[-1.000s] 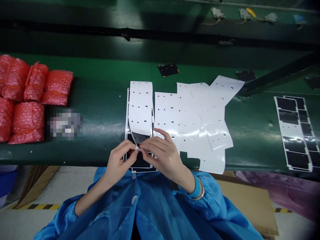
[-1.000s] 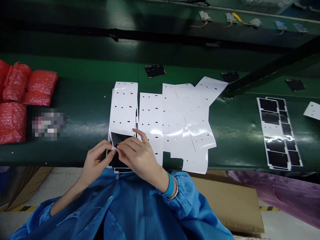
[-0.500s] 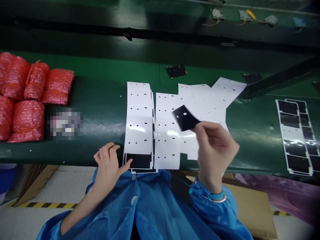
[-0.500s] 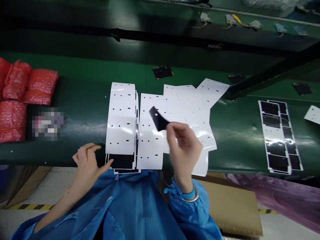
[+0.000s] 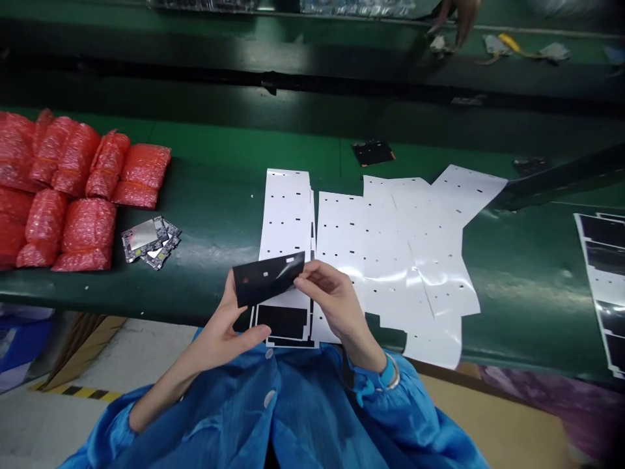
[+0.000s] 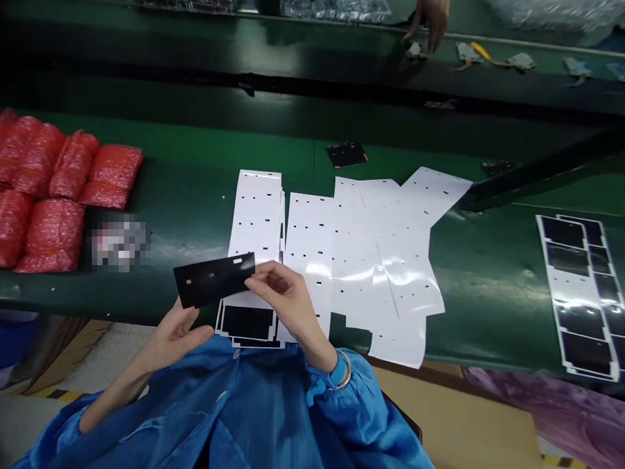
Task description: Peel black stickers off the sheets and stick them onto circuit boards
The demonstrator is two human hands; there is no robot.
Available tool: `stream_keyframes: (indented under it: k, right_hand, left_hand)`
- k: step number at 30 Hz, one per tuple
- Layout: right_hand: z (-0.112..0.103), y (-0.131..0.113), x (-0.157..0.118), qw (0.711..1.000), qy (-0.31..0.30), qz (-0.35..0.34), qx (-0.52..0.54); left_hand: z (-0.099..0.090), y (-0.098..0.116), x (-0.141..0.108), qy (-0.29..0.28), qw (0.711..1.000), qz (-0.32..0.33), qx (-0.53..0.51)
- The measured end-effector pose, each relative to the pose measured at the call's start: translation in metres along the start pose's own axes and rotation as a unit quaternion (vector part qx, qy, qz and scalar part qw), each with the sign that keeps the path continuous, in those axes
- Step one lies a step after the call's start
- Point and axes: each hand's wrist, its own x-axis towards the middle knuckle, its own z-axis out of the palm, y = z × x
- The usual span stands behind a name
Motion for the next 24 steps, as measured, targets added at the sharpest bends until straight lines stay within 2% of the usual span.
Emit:
stream_keyframes:
  k: [2, 3, 5, 7, 9, 11, 13, 16, 19, 22, 24]
  right_hand:
    - [0.005, -0.003, -0.001, 0.998, 0.023, -0.014, -0.057]
    - [0.006, -0.006, -0.002, 0.993, 0.037, -0.037, -0.101]
    - [0.005, -0.012, -0.003, 0.970, 0.069, -0.111, -0.204]
    - [-0.002, -0.015, -0.004, 0.933, 0.094, -0.193, -0.288]
    - [-0.013, -0.017, -0.005, 0.904, 0.107, -0.238, -0.337]
    - [-0.025, -0.017, -0.006, 0.894, 0.120, -0.232, -0.363]
    - [-0.033, -0.018, -0.008, 0.896, 0.140, -0.204, -0.368]
    - [-0.037, -0.018, -0.010, 0.906, 0.154, -0.177, -0.351]
    - [-0.034, -0.019, -0.008, 0.911, 0.141, -0.180, -0.342]
    - [-0.033, -0.020, -0.007, 0.910, 0.132, -0.189, -0.345]
    - [-0.035, -0.020, -0.009, 0.909, 0.134, -0.190, -0.347]
  left_hand:
    - [-0.009, 0.000, 0.005, -0.022, 0.996, 0.016, 0.085]
    - [-0.018, -0.003, 0.009, -0.014, 0.989, 0.015, 0.149]
    - [-0.046, -0.018, 0.015, 0.051, 0.955, -0.020, 0.292]
    - [-0.084, -0.042, 0.015, 0.147, 0.904, -0.086, 0.393]
    - [-0.121, -0.068, 0.009, 0.190, 0.876, -0.142, 0.420]
    - [-0.143, -0.086, 0.001, 0.182, 0.880, -0.154, 0.411]
    - [-0.148, -0.093, -0.004, 0.159, 0.895, -0.132, 0.395]
    - [-0.130, -0.091, 0.002, 0.140, 0.910, -0.081, 0.382]
    - [-0.115, -0.090, 0.023, 0.164, 0.915, -0.054, 0.365]
    - [-0.117, -0.097, 0.045, 0.212, 0.904, -0.073, 0.364]
    - [-0.121, -0.101, 0.050, 0.227, 0.894, -0.093, 0.374]
